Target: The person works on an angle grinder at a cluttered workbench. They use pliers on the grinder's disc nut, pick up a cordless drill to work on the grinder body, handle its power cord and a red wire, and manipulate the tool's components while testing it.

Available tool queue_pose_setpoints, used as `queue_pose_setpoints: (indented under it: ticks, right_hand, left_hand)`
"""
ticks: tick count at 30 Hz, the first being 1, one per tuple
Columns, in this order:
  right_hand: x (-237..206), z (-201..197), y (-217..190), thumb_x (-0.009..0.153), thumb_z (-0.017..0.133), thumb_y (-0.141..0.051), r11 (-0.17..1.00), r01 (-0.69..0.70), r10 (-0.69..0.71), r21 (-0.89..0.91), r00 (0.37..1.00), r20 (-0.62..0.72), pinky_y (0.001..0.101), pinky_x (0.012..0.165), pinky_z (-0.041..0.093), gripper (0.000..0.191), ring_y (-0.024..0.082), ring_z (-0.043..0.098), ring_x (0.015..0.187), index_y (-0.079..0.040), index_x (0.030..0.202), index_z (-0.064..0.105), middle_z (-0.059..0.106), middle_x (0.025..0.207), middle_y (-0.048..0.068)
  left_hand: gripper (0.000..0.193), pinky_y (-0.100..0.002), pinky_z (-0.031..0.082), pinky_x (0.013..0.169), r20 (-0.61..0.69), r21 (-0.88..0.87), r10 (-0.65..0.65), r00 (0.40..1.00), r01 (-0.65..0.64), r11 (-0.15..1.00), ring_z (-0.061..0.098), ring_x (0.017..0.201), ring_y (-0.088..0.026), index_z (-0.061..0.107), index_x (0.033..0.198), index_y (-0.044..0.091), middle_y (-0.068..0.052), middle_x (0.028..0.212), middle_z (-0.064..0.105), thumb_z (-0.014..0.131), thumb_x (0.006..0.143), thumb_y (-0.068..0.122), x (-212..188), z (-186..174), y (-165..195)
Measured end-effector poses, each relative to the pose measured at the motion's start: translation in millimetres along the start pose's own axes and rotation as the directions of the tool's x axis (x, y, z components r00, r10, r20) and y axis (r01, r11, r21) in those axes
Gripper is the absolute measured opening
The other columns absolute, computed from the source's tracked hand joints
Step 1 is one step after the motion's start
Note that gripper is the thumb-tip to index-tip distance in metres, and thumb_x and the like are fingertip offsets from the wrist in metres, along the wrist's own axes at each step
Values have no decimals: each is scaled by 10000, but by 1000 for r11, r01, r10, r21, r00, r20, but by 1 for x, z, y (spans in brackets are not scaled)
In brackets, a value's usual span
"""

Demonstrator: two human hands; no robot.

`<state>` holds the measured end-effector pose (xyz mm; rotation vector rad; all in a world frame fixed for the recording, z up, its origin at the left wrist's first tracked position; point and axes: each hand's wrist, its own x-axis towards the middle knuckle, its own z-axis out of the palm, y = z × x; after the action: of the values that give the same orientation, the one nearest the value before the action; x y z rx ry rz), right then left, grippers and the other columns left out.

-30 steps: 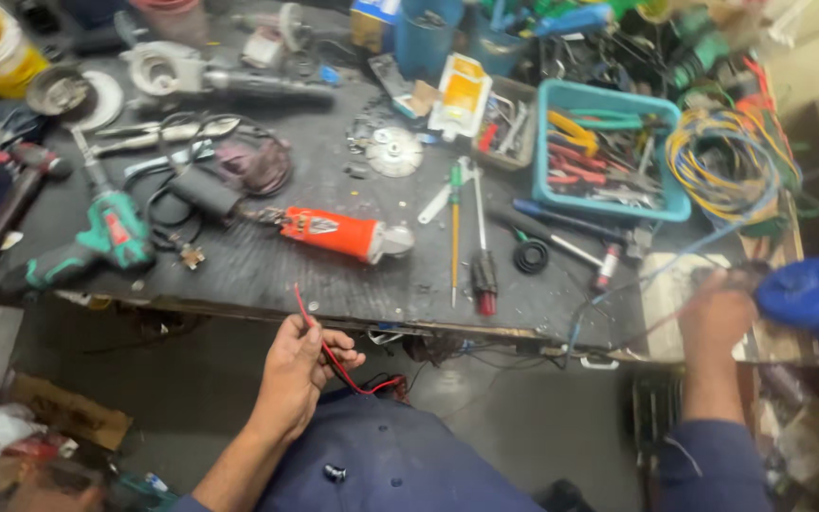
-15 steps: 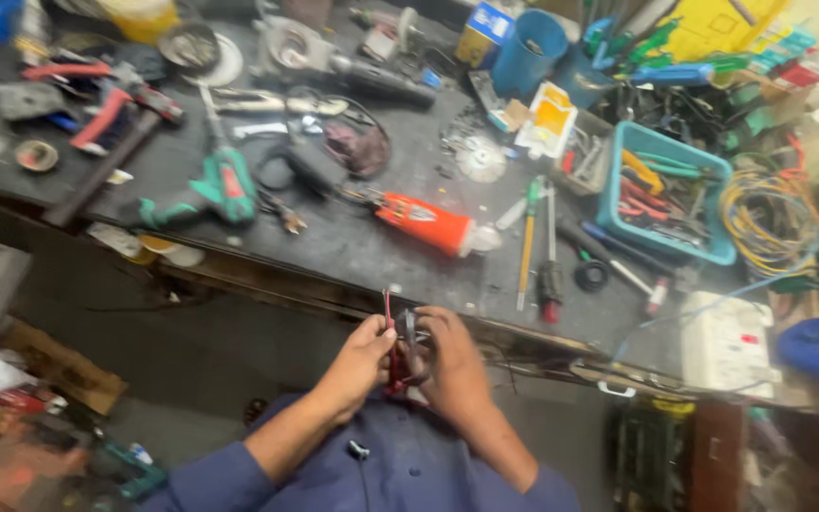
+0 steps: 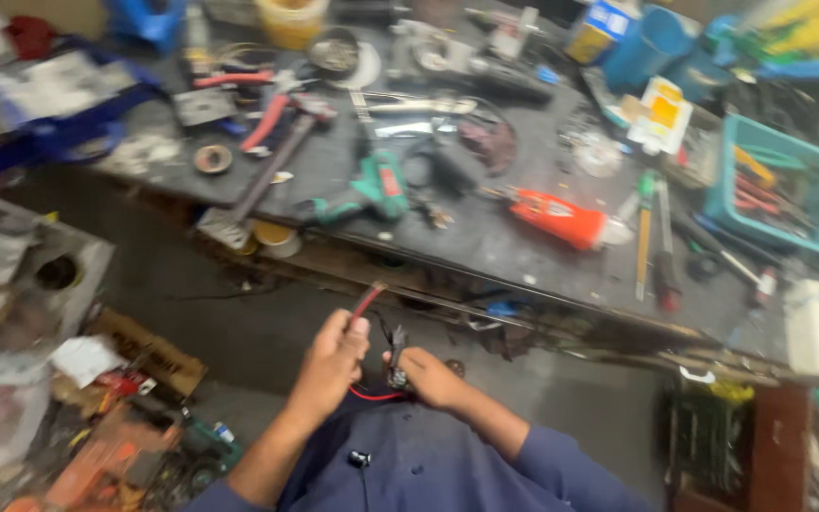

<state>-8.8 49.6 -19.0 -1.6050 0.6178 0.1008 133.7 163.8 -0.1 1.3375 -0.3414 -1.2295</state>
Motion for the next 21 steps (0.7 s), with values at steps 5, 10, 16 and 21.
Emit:
queue_pose_setpoints:
  ticks: [5, 10, 16, 21]
  right_hand:
    - [39, 48, -19, 1058, 380, -363, 978, 6, 8, -207, 998, 65, 413, 822, 498, 476, 249, 642, 912, 3, 1031, 683, 704, 982, 141]
    - [76, 62, -38, 1031, 422, -456, 957, -15, 97, -289, 957, 273, 422, 1001, 480, 529, 325, 644, 1136, -22, 1187, 682, 702, 1210, 206]
    - [113, 69, -78, 1020, 673, -376, 751, 616, -452, -237, 742, 495, 475, 900, 469, 441, 386, 616, 1064, 55, 1113, 693, 695, 1089, 264]
    - [147, 64, -94, 957, 702, -391, 899, 244, -11, -364, 843, 538, 376, 615, 559, 365, 245, 701, 645, -30, 902, 687, 686, 716, 115]
  left_hand:
    - [433, -440, 531, 690, -171, 574, 99, 980, 18, 818, 655, 741, -301, 490, 957, 62, -165, 814, 656, 693, 931, 443, -12, -36, -11]
    - [273, -404, 554, 685, -295, 373, 240, 925, -120, 920, 685, 777, -260, 448, 994, 75, -149, 862, 683, 614, 969, 290, -17, -64, 2]
    - [105, -295, 485, 534, -468, -345, 297, 832, -481, 806, 506, 570, -104, 363, 1050, 107, -72, 904, 563, 466, 1067, 99, -11, -109, 27]
    - [325, -290, 387, 539, -498, -496, 642, 583, -799, 340, 446, 633, -105, 473, 1284, 182, -27, 903, 512, 589, 1006, 59, -97, -183, 115]
